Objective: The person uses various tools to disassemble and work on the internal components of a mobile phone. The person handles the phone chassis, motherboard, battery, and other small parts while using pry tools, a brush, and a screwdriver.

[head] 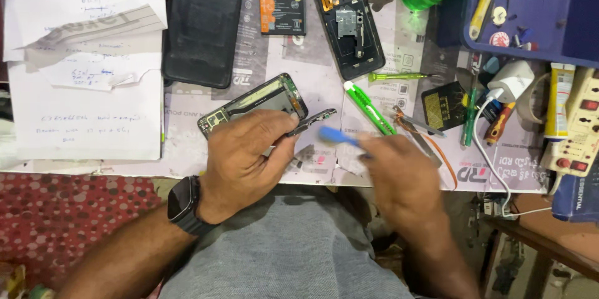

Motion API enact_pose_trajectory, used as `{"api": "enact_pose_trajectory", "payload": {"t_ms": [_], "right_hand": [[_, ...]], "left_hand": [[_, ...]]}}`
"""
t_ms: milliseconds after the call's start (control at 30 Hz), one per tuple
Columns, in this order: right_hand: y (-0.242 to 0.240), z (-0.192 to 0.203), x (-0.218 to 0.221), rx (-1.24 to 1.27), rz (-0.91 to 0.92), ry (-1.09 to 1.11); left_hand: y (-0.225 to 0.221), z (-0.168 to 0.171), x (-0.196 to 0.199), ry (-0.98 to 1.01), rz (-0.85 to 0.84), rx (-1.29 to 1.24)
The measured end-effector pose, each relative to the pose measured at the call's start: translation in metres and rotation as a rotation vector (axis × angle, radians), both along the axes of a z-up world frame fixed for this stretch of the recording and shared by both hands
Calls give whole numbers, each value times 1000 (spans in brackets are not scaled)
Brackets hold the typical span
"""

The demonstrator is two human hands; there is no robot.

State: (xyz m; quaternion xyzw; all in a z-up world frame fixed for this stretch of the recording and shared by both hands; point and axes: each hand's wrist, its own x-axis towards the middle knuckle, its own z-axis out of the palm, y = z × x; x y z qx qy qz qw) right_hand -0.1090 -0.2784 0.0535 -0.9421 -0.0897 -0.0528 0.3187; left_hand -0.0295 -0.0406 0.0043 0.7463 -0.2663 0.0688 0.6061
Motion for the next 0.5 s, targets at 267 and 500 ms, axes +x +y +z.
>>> {"api": "enact_pose_trajectory", "payload": {"t_ms": [267, 500], "right_hand": [[29, -7, 6, -1, -19, -169], [31, -8, 5, 0, 5, -187]], "left_hand": [[0, -4, 1, -17, 15, 2], [0, -9, -1, -16, 8, -14]]}}
